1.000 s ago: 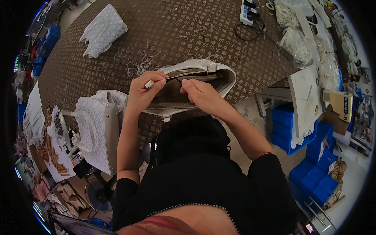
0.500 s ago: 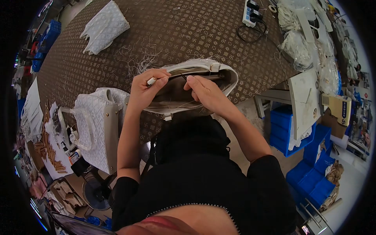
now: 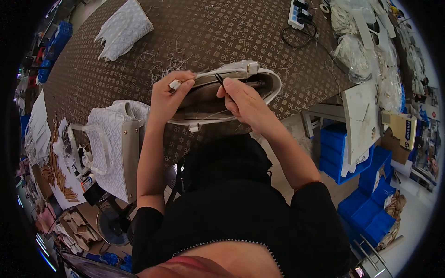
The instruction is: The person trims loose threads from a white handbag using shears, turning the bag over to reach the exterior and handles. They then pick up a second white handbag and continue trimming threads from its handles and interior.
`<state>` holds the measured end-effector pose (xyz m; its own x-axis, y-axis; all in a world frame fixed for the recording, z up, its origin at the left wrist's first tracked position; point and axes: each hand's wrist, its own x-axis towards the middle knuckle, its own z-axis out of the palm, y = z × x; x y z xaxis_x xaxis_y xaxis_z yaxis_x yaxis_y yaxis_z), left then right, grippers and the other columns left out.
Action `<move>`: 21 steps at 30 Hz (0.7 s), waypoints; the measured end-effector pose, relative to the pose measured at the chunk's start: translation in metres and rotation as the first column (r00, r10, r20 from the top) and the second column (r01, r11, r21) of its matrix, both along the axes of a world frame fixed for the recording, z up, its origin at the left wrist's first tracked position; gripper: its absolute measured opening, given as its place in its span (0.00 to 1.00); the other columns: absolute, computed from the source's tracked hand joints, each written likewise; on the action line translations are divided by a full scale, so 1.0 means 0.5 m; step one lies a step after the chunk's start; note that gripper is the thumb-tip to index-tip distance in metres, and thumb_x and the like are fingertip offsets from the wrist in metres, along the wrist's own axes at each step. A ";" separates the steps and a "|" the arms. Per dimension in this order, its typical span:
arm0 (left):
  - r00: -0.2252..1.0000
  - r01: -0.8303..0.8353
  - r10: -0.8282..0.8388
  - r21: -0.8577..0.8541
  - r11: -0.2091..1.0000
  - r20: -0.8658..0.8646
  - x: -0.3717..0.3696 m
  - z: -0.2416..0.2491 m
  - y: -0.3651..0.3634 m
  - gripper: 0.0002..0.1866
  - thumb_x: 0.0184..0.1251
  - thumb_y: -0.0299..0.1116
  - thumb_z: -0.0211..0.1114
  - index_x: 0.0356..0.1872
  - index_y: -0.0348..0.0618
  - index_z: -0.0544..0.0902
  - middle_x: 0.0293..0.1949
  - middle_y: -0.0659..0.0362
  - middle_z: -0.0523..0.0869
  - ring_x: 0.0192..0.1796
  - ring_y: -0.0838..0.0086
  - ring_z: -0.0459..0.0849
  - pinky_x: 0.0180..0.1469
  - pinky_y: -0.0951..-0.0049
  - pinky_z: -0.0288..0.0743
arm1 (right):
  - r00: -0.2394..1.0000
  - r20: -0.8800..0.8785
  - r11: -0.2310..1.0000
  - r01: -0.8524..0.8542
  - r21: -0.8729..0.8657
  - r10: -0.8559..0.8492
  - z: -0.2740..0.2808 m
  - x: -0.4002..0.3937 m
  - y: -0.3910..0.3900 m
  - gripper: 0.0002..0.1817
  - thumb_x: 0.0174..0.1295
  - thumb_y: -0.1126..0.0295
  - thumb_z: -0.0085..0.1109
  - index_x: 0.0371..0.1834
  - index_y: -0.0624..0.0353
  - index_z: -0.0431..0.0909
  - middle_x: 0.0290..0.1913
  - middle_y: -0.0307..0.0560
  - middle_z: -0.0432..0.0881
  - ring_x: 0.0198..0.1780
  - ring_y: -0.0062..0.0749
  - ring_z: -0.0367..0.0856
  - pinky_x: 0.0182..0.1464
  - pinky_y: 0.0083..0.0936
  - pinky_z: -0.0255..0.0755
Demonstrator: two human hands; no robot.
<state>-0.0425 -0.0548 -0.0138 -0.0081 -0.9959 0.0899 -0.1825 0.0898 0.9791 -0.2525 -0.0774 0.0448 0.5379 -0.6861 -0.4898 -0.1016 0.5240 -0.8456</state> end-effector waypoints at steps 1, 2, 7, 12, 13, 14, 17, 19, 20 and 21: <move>0.986 -0.107 0.122 -0.132 0.985 0.112 -0.003 0.002 -0.006 0.11 0.53 0.28 0.66 0.38 0.39 0.79 0.40 0.56 0.82 0.44 0.68 0.79 0.47 0.73 0.71 | 1.000 -0.002 1.000 -0.002 0.003 0.002 0.003 -0.006 0.008 0.20 0.70 0.53 0.32 0.35 0.57 0.69 0.16 0.28 0.57 0.15 0.10 0.49 0.16 0.11 0.46; 0.945 -0.194 0.255 -0.276 0.941 0.205 -0.004 0.008 -0.012 0.15 0.52 0.29 0.67 0.42 0.40 0.78 0.43 0.55 0.81 0.47 0.65 0.78 0.49 0.72 0.70 | 0.999 -0.022 0.997 -0.031 -0.067 0.030 0.006 -0.013 0.016 0.20 0.70 0.53 0.32 0.36 0.57 0.69 0.17 0.29 0.58 0.15 0.10 0.49 0.16 0.10 0.46; 0.878 0.052 0.216 -0.535 0.843 0.427 -0.002 0.076 0.048 0.30 0.46 0.50 0.68 0.47 0.40 0.77 0.50 0.57 0.78 0.54 0.62 0.73 0.55 0.61 0.63 | 0.989 -0.132 0.964 -0.101 -0.245 0.070 -0.002 -0.030 0.046 0.21 0.70 0.53 0.32 0.37 0.58 0.70 0.17 0.30 0.61 0.15 0.11 0.51 0.17 0.10 0.46; 0.709 0.143 0.174 -0.381 0.913 0.683 -0.084 0.082 0.109 0.24 0.44 0.47 0.69 0.40 0.42 0.81 0.47 0.59 0.78 0.53 0.63 0.73 0.56 0.59 0.59 | 0.997 -0.058 0.992 -0.063 -0.110 0.056 -0.026 -0.022 0.027 0.22 0.69 0.52 0.33 0.38 0.58 0.70 0.17 0.31 0.61 0.16 0.11 0.51 0.17 0.10 0.46; 0.653 0.111 0.210 -0.367 0.924 0.728 -0.097 0.082 0.110 0.22 0.44 0.46 0.69 0.39 0.42 0.81 0.45 0.59 0.78 0.54 0.63 0.72 0.59 0.54 0.56 | 0.996 -0.060 0.992 -0.066 -0.109 0.060 -0.027 -0.023 0.024 0.22 0.69 0.52 0.33 0.38 0.58 0.70 0.17 0.31 0.61 0.16 0.11 0.51 0.17 0.10 0.46; 0.652 0.108 0.213 -0.368 0.923 0.727 -0.107 0.087 0.107 0.22 0.44 0.46 0.69 0.39 0.42 0.81 0.45 0.59 0.78 0.54 0.63 0.72 0.59 0.54 0.56 | 1.000 -0.013 0.995 -0.020 -0.094 0.019 -0.027 -0.023 0.020 0.22 0.69 0.51 0.33 0.37 0.58 0.70 0.17 0.31 0.61 0.15 0.11 0.52 0.17 0.10 0.46; 0.478 0.086 0.189 -0.260 0.962 0.858 -0.122 0.090 0.089 0.14 0.49 0.42 0.67 0.33 0.45 0.83 0.36 0.63 0.81 0.54 0.62 0.73 0.65 0.47 0.43 | 0.991 0.105 0.993 0.092 -0.073 -0.084 -0.036 -0.019 0.011 0.22 0.69 0.51 0.31 0.37 0.58 0.70 0.16 0.32 0.61 0.15 0.11 0.52 0.16 0.10 0.46; 0.568 0.135 0.053 -0.157 0.978 0.822 -0.118 0.068 0.076 0.09 0.51 0.39 0.65 0.26 0.45 0.82 0.25 0.62 0.80 0.53 0.62 0.74 0.65 0.38 0.36 | 0.971 0.183 0.984 0.165 -0.062 -0.151 -0.037 -0.022 0.012 0.23 0.69 0.51 0.30 0.37 0.58 0.70 0.16 0.32 0.62 0.14 0.11 0.52 0.15 0.11 0.46; 0.565 0.139 0.053 -0.158 0.978 0.823 -0.111 0.063 0.068 0.09 0.51 0.39 0.65 0.26 0.45 0.82 0.25 0.62 0.80 0.53 0.62 0.74 0.65 0.38 0.36 | 0.969 0.194 0.985 0.165 -0.057 -0.152 -0.033 -0.027 0.014 0.23 0.69 0.51 0.30 0.36 0.58 0.70 0.15 0.32 0.61 0.14 0.11 0.52 0.15 0.11 0.46; 0.617 0.150 0.054 -0.184 0.971 0.785 -0.102 0.060 0.061 0.09 0.53 0.39 0.64 0.25 0.45 0.82 0.23 0.63 0.79 0.52 0.63 0.75 0.65 0.39 0.35 | 0.967 0.204 0.985 0.164 -0.051 -0.151 -0.027 -0.034 0.018 0.23 0.69 0.50 0.29 0.35 0.58 0.70 0.15 0.32 0.61 0.14 0.12 0.52 0.15 0.11 0.46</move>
<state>-0.0936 -0.0241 0.0164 -0.2237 -0.9470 0.2304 -0.8557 0.3040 0.4188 -0.2693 -0.0684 0.0312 0.5023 -0.7974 -0.3343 0.1514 0.4618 -0.8740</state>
